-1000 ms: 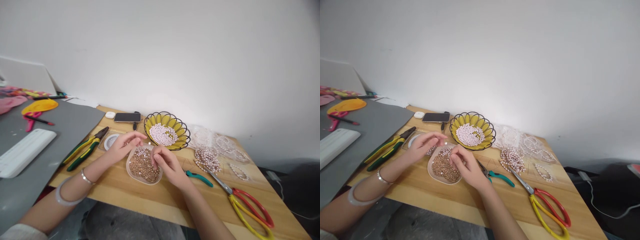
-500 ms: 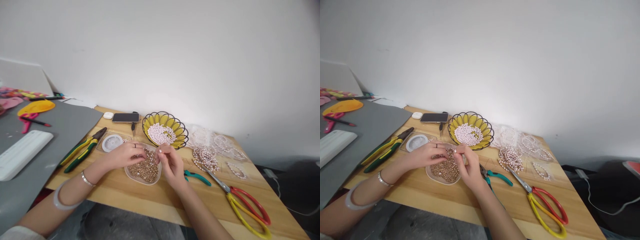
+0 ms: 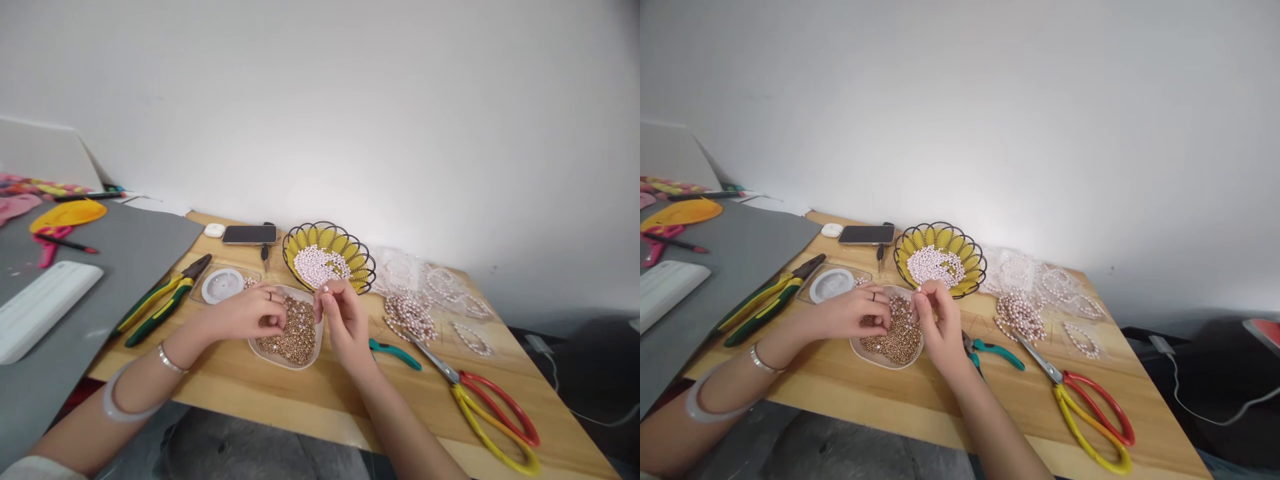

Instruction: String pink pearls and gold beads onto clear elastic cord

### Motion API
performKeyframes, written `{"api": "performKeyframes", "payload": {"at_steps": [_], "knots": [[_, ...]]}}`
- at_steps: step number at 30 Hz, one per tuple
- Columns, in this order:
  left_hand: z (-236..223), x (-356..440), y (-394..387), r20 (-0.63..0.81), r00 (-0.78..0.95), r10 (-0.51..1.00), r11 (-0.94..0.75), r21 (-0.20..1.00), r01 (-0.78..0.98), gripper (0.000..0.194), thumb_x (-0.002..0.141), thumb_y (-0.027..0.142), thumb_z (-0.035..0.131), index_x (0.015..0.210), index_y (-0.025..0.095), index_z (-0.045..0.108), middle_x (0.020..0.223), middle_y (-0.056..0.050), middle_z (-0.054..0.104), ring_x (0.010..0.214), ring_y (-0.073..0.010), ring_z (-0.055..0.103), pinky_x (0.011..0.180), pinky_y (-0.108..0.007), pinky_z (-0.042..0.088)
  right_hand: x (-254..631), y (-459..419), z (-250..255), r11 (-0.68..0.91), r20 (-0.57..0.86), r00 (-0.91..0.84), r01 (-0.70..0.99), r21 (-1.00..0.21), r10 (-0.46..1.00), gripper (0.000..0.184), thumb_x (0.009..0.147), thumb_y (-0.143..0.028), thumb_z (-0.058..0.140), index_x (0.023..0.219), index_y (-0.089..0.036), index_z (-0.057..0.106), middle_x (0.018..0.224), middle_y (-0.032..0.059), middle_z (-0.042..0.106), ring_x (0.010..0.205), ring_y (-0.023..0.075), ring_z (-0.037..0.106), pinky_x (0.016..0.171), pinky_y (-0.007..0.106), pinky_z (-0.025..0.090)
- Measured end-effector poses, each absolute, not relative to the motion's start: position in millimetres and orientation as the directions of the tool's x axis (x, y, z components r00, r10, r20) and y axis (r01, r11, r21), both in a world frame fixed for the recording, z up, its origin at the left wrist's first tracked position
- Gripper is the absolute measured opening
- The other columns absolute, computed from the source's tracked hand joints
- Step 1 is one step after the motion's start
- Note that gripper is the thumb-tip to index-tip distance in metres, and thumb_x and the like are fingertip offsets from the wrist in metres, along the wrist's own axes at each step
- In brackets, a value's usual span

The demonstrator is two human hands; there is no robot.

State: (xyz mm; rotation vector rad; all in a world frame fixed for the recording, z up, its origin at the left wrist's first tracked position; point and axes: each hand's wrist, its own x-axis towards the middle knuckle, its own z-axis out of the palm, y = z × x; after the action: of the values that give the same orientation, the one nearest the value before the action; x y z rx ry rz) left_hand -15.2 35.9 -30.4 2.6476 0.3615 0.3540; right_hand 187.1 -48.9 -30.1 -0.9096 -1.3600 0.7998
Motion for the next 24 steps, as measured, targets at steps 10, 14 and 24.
{"api": "performKeyframes", "payload": {"at_steps": [10, 14, 24], "knots": [[-33.4, -13.5, 33.8, 0.174, 0.944, 0.28, -0.879, 0.441, 0.18, 0.001, 0.087, 0.023, 0.072, 0.088, 0.022, 0.072, 0.082, -0.001, 0.069, 0.096, -0.0225, 0.061, 0.097, -0.037, 0.04, 186.0, -49.1, -33.6, 0.397, 0.398, 0.009, 0.021, -0.917, 0.917, 0.019, 0.103, -0.035, 0.048, 0.088, -0.023, 0.049, 0.072, -0.0019, 0.052, 0.059, 0.0143, 0.049, 0.058, 0.029, 0.04], [-30.3, -12.6, 31.6, 0.175, 0.945, 0.277, -0.865, 0.474, 0.166, 0.001, 0.088, 0.023, 0.071, 0.087, 0.023, 0.072, 0.082, -0.001, 0.069, 0.098, -0.0226, 0.061, 0.095, -0.036, 0.043, 186.3, -49.3, -33.3, 0.388, 0.388, 0.007, 0.027, -0.921, 0.922, 0.019, 0.103, -0.035, 0.047, 0.088, -0.023, 0.048, 0.072, -0.0016, 0.052, 0.06, 0.0148, 0.05, 0.058, 0.03, 0.04], [-34.8, -11.4, 29.9, 0.173, 0.953, 0.25, -0.877, 0.458, 0.146, 0.007, 0.087, 0.019, 0.073, 0.081, 0.022, 0.07, 0.08, 0.001, 0.07, 0.092, -0.0205, 0.062, 0.098, -0.036, 0.038, 185.5, -47.9, -31.7, 0.379, 0.378, -0.019, 0.02, -0.925, 0.925, 0.021, 0.103, -0.035, 0.047, 0.086, -0.023, 0.048, 0.07, -0.0025, 0.05, 0.059, 0.0145, 0.049, 0.061, 0.029, 0.041]]}}
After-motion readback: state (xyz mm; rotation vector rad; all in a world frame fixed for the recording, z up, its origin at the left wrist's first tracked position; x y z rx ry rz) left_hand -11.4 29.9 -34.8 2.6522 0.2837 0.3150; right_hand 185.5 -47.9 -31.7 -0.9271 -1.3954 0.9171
